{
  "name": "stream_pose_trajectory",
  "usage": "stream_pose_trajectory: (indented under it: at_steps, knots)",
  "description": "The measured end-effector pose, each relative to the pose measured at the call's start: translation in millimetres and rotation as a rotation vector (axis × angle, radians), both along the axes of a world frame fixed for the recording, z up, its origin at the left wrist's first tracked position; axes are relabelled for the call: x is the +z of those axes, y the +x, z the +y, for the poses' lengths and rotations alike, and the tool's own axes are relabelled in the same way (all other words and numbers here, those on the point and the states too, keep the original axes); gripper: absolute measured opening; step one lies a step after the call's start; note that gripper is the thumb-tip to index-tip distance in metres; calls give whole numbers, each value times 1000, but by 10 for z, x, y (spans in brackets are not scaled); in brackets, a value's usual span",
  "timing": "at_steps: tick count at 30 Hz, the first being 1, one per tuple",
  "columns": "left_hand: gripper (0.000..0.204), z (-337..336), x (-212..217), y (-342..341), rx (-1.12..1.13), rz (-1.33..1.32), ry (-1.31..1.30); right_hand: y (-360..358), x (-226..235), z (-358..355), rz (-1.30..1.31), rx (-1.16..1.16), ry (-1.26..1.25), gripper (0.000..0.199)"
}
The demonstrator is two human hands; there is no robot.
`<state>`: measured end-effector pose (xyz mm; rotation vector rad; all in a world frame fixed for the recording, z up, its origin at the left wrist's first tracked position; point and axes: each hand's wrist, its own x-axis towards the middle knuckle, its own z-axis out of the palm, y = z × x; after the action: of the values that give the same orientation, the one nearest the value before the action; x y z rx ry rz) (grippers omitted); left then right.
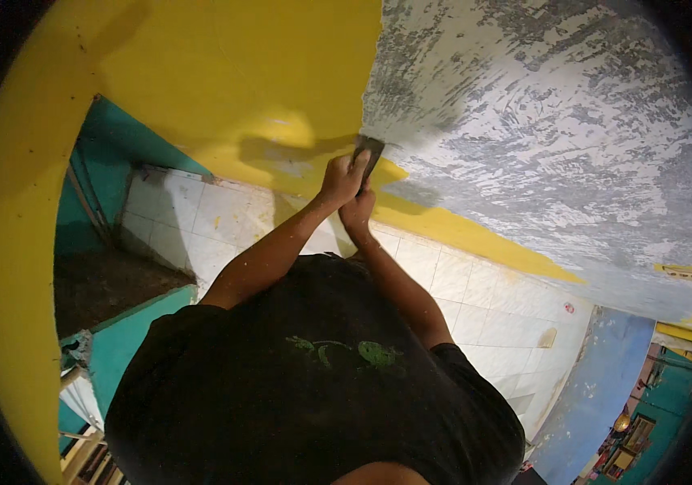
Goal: Scrape off old yellow paint from a wall using a metal putty knife scraper.
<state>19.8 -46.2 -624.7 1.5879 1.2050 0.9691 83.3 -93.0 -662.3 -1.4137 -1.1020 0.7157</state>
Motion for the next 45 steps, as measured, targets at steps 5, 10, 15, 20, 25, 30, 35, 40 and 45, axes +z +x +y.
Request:
stream_pose_trajectory:
  at_steps: [5, 10, 15, 20, 25, 30, 35, 40, 45]
  knots:
    - [51, 52, 35, 67, -8, -170, 19, 26, -14, -28, -49, 22, 36, 37]
    - [49, -63, -252, 41, 72, -108, 32, -51, -156, -141, -81, -38, -79, 34]
    - [51, 87, 99, 82, 1, -264, 28, -10, 353, 15, -8, 35, -5, 30]
    - [55, -89, -166, 26, -74, -198, -93, -12, -193, -151, 16, -23, -35, 28]
    - [50, -72, -71, -13, -88, -169, -136, -43, -258, -165, 4, -62, -160, 32]
    - [54, 95, 289, 25, -11, -188, 126, -45, 419, 38, -93, -20, 56, 30]
    - [51, -64, 207, -27, 4, -172, 36, -73, 37, -59, 6, -5, 2, 34]
    - [48, -84, 47, -23, -42, -126, -85, -19, -246, -101, -6, 3, -19, 37]
    - [53, 76, 134, 0, -83, -293, -32, -60, 138, 38, 5, 14, 48, 30]
